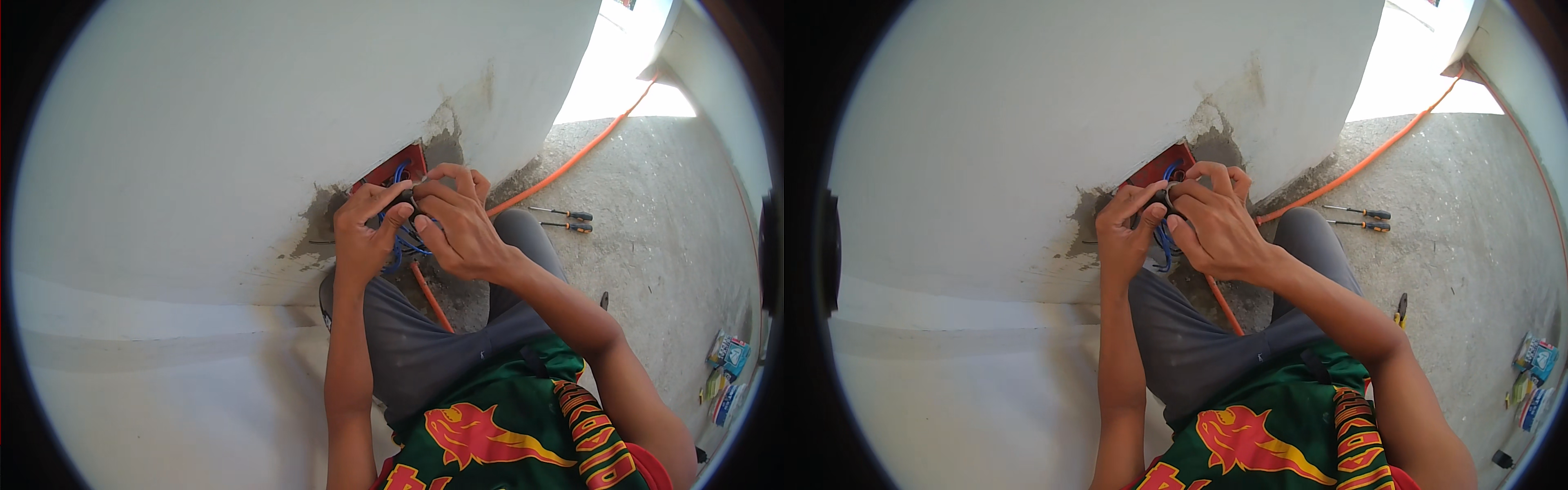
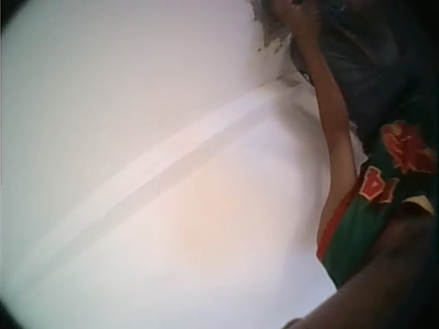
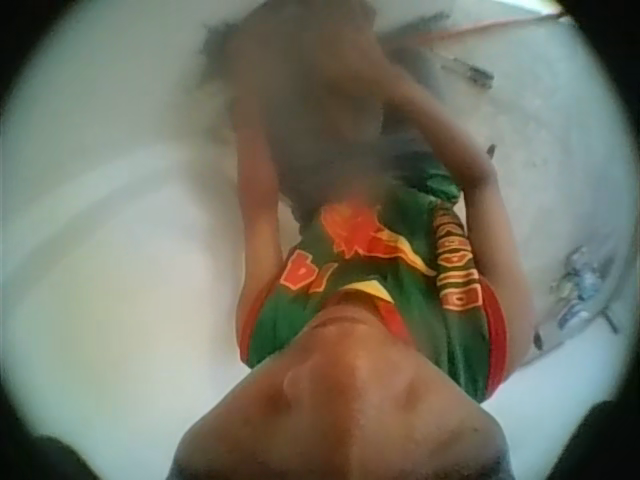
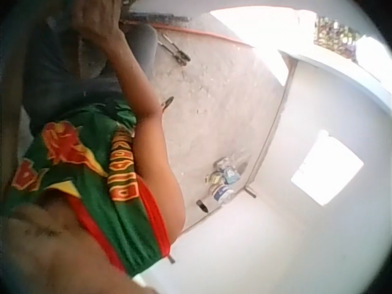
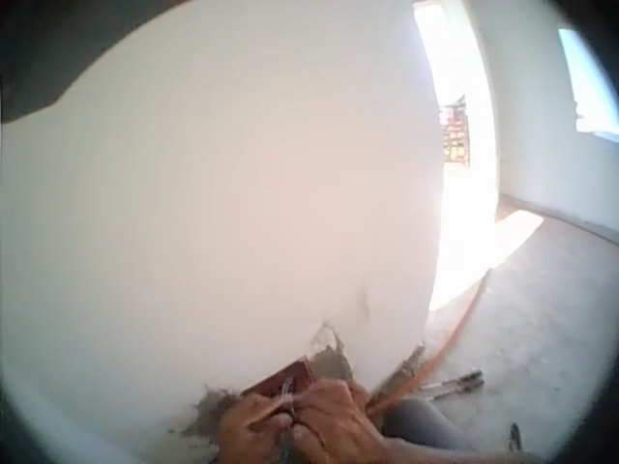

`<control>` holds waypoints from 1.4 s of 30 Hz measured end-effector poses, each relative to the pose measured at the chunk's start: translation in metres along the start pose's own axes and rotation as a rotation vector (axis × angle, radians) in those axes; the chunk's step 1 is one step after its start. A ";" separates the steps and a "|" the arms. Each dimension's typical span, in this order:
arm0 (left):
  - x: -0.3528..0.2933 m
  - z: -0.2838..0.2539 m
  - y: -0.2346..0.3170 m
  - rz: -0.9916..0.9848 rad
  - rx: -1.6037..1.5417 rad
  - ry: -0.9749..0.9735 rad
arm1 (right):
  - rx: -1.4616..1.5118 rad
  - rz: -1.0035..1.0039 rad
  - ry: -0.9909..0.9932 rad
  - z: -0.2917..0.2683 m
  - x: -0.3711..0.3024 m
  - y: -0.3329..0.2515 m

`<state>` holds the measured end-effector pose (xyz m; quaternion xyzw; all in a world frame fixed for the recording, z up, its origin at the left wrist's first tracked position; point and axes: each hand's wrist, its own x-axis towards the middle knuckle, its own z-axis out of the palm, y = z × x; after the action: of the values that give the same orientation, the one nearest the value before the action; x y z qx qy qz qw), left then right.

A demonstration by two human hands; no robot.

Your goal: The recorder is stripping and taping electrical wires to prepare them for an outlet installation in a wall junction box.

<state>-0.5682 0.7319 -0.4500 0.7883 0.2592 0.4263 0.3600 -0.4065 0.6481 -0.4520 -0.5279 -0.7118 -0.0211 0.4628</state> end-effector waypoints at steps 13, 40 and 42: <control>0.000 0.045 -0.015 -0.121 -0.509 0.490 | 0.117 0.082 0.119 0.008 -0.001 -0.005; -0.016 0.024 -0.041 0.357 0.452 0.163 | 0.302 0.015 -0.632 -0.026 0.065 0.048; -0.017 0.024 -0.040 0.311 0.465 0.224 | 0.366 -0.037 -0.536 -0.030 0.058 0.015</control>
<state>-0.5600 0.7356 -0.4988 0.8280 0.2639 0.4899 0.0693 -0.3765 0.6820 -0.4022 -0.4097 -0.8098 0.2385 0.3457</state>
